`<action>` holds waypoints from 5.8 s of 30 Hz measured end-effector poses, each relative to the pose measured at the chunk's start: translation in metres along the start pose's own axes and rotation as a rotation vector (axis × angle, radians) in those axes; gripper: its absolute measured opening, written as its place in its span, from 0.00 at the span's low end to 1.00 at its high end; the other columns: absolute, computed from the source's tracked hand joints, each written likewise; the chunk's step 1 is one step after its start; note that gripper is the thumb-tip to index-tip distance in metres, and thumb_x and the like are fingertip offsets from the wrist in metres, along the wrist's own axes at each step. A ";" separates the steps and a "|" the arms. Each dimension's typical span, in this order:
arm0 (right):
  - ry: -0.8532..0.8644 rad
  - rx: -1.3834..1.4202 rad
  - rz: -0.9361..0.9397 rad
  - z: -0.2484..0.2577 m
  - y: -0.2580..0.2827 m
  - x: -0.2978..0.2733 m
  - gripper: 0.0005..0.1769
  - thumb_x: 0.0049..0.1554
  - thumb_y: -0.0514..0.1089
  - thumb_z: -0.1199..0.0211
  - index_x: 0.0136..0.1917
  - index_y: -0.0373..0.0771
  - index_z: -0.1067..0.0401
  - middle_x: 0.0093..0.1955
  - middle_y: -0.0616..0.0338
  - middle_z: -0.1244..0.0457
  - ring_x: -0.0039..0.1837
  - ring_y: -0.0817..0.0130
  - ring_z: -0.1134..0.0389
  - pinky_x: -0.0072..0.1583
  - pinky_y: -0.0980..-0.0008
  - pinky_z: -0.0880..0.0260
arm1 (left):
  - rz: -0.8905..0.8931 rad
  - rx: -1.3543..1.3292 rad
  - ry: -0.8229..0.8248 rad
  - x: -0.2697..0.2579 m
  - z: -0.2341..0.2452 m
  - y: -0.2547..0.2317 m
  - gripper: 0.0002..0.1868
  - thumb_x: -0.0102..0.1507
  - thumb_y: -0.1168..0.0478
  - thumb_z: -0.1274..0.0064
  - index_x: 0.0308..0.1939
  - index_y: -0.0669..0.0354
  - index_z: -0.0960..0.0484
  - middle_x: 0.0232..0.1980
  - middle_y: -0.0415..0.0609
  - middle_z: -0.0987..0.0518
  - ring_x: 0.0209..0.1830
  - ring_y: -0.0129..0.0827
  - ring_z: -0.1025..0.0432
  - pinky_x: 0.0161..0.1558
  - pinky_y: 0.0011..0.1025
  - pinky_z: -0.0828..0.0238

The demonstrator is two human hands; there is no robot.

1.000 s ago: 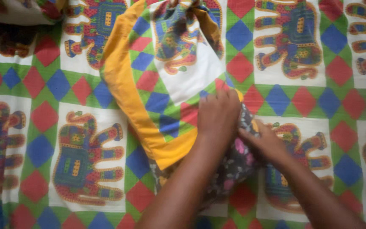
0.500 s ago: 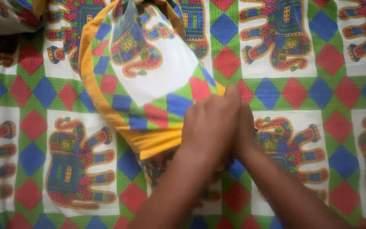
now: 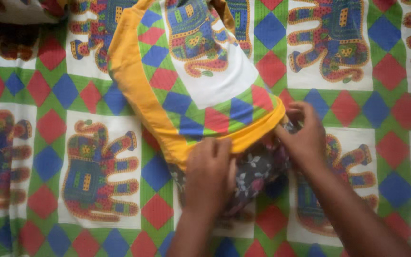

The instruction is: The person puts a pillow inside a pillowcase by hand and smooths the fabric.

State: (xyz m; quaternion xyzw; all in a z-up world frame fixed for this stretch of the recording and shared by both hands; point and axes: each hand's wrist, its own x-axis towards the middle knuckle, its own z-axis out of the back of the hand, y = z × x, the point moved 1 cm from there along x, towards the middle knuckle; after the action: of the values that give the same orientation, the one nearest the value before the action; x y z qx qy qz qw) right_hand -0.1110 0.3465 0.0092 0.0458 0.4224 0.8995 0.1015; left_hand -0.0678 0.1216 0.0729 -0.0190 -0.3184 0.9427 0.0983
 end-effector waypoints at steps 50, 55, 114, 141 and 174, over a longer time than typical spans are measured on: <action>0.706 -0.448 0.405 -0.048 0.093 -0.073 0.22 0.49 0.50 0.34 0.57 0.46 0.24 0.56 0.50 0.31 0.65 0.49 0.35 0.68 0.44 0.44 | 0.391 -0.268 -0.525 -0.044 -0.013 0.058 0.16 0.70 0.54 0.50 0.55 0.62 0.26 0.57 0.60 0.27 0.60 0.52 0.31 0.62 0.45 0.35; 0.761 -0.432 0.341 0.012 0.131 -0.067 0.33 0.48 0.57 0.36 0.66 0.49 0.26 0.61 0.52 0.30 0.65 0.53 0.30 0.67 0.52 0.35 | 0.667 -0.563 -0.408 -0.025 -0.037 0.111 0.40 0.65 0.44 0.44 0.72 0.64 0.39 0.69 0.60 0.31 0.69 0.46 0.35 0.67 0.42 0.41; 0.325 0.571 -0.448 0.100 -0.094 0.052 0.37 0.64 0.67 0.56 0.77 0.43 0.42 0.70 0.56 0.38 0.70 0.64 0.38 0.67 0.65 0.39 | -0.099 -0.507 0.122 0.103 -0.099 -0.146 0.27 0.64 0.61 0.45 0.68 0.56 0.26 0.48 0.58 0.21 0.47 0.53 0.23 0.49 0.45 0.26; 0.013 -0.563 0.632 0.040 0.040 0.045 0.16 0.52 0.43 0.32 0.55 0.49 0.26 0.50 0.60 0.35 0.56 0.57 0.34 0.58 0.52 0.39 | -0.291 -0.020 -0.233 0.077 -0.038 -0.049 0.06 0.56 0.67 0.47 0.37 0.58 0.26 0.37 0.54 0.27 0.37 0.52 0.29 0.39 0.47 0.35; 0.169 -0.440 0.422 0.012 0.033 -0.113 0.33 0.51 0.46 0.35 0.69 0.35 0.34 0.70 0.47 0.42 0.71 0.48 0.41 0.69 0.48 0.46 | 0.186 -0.045 -0.025 0.019 -0.081 0.018 0.30 0.61 0.58 0.45 0.66 0.60 0.31 0.50 0.63 0.23 0.48 0.58 0.27 0.47 0.50 0.29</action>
State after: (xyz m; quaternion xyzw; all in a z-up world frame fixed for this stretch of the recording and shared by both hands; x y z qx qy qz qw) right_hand -0.0036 0.3102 0.0422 0.0345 0.2060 0.9711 -0.1154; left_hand -0.0813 0.1596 -0.0025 -0.0390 -0.3377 0.9404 0.0059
